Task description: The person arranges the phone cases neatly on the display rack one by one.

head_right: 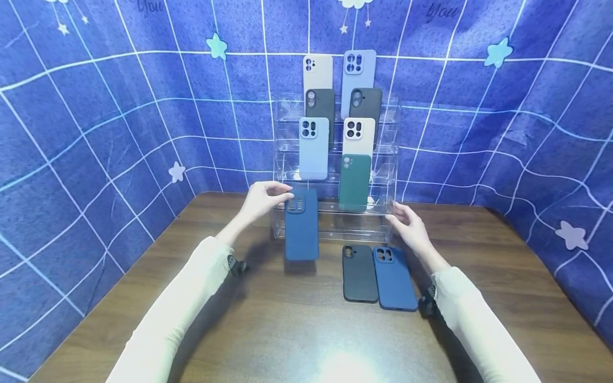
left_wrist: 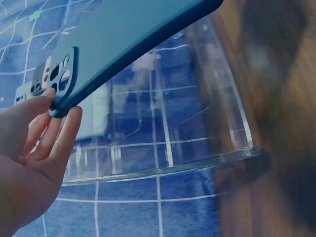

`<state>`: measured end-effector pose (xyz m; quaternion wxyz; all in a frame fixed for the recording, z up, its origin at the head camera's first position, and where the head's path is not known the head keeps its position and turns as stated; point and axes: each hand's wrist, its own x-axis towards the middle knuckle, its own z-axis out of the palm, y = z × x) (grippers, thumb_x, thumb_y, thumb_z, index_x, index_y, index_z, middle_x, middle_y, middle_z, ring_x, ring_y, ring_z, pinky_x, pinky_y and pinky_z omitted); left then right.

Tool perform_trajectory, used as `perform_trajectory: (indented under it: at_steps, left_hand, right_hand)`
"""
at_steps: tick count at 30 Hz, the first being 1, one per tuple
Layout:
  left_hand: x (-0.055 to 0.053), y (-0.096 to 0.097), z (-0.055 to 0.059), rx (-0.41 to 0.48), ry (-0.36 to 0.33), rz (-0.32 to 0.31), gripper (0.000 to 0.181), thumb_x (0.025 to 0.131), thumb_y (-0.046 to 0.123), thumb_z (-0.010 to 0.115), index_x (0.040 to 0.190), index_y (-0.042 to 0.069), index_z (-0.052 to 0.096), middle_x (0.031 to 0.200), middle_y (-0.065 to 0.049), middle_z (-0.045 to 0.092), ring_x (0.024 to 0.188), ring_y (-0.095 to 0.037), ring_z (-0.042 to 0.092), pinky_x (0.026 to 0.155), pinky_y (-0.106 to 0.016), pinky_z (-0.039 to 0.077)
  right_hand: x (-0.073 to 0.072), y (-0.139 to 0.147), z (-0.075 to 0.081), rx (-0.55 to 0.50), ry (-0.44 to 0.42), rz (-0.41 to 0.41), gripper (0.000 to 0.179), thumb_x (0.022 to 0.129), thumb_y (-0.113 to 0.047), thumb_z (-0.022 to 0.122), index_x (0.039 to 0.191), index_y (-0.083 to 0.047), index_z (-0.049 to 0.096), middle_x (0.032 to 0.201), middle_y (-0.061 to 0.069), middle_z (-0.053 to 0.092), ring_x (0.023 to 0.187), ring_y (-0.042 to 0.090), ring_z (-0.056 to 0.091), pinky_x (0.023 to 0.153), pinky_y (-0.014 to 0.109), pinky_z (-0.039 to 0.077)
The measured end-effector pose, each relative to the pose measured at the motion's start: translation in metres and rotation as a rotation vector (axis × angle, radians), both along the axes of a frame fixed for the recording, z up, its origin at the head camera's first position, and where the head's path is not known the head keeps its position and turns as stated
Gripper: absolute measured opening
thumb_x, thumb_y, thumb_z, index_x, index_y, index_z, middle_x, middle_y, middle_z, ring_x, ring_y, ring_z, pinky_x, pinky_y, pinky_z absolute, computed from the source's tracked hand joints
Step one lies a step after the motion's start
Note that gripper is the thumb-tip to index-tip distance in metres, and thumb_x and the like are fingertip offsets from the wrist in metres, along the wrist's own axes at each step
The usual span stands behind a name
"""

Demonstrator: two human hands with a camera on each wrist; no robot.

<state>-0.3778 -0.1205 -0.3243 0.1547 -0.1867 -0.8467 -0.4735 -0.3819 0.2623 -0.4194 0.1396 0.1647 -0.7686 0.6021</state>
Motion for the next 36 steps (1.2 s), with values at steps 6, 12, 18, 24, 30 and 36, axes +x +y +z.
perform_trajectory:
  at_steps: [6, 12, 18, 24, 30, 36]
  left_hand:
    - [-0.004, 0.002, 0.021, 0.043, 0.027, 0.023, 0.027, 0.080, 0.024, 0.075, 0.099, 0.005, 0.072, 0.096, -0.012, 0.073, 0.074, -0.021, 0.071, 0.064, -0.025, 0.059]
    - [-0.013, 0.006, 0.039, 0.073, 0.058, 0.052, 0.028, 0.080, 0.024, 0.075, 0.102, 0.007, 0.071, 0.097, -0.012, 0.072, 0.074, -0.022, 0.071, 0.066, -0.024, 0.058]
    - [-0.026, 0.009, 0.058, 0.101, 0.123, 0.092, 0.026, 0.080, 0.021, 0.075, 0.101, 0.006, 0.072, 0.100, -0.011, 0.072, 0.078, -0.022, 0.071, 0.066, -0.023, 0.058]
    - [-0.036, 0.012, 0.070, 0.116, 0.149, 0.143, 0.025, 0.081, 0.021, 0.074, 0.101, 0.007, 0.072, 0.102, -0.011, 0.072, 0.081, -0.020, 0.071, 0.065, -0.021, 0.058]
    - [-0.046, 0.016, 0.069, 0.135, 0.170, 0.155, 0.025, 0.081, 0.019, 0.074, 0.103, 0.006, 0.072, 0.098, -0.011, 0.072, 0.074, -0.025, 0.071, 0.060, -0.021, 0.056]
    - [-0.059, 0.019, 0.058, 0.169, 0.201, 0.185, 0.026, 0.082, 0.019, 0.073, 0.103, 0.005, 0.071, 0.099, -0.013, 0.072, 0.076, -0.024, 0.071, 0.061, -0.022, 0.056]
  right_hand:
    - [0.002, 0.000, 0.001, -0.001, 0.002, -0.005, 0.051, 0.092, -0.015, 0.060, 0.134, 0.008, 0.041, 0.099, -0.015, 0.061, 0.085, -0.009, 0.060, 0.075, 0.007, 0.051]
    - [0.004, -0.002, 0.000, -0.009, -0.015, 0.003, 0.052, 0.092, -0.015, 0.060, 0.134, 0.010, 0.040, 0.101, -0.015, 0.062, 0.087, -0.008, 0.061, 0.074, 0.009, 0.052]
    - [0.002, -0.002, -0.001, 0.014, -0.016, -0.013, 0.053, 0.092, -0.020, 0.061, 0.134, 0.008, 0.041, 0.102, -0.013, 0.061, 0.087, -0.010, 0.059, 0.074, 0.012, 0.053]
    - [0.001, -0.002, 0.000, 0.012, -0.029, -0.013, 0.054, 0.092, -0.020, 0.061, 0.135, 0.007, 0.041, 0.100, -0.016, 0.061, 0.086, -0.010, 0.059, 0.074, 0.012, 0.053]
    - [0.002, -0.002, -0.001, 0.045, -0.041, -0.016, 0.056, 0.093, -0.022, 0.060, 0.137, 0.005, 0.039, 0.114, 0.009, 0.061, 0.087, -0.009, 0.060, 0.075, 0.012, 0.053]
    - [0.001, 0.000, -0.001, 0.022, -0.064, -0.025, 0.056, 0.093, -0.022, 0.060, 0.138, 0.003, 0.039, 0.105, -0.010, 0.061, 0.088, -0.009, 0.059, 0.076, 0.010, 0.052]
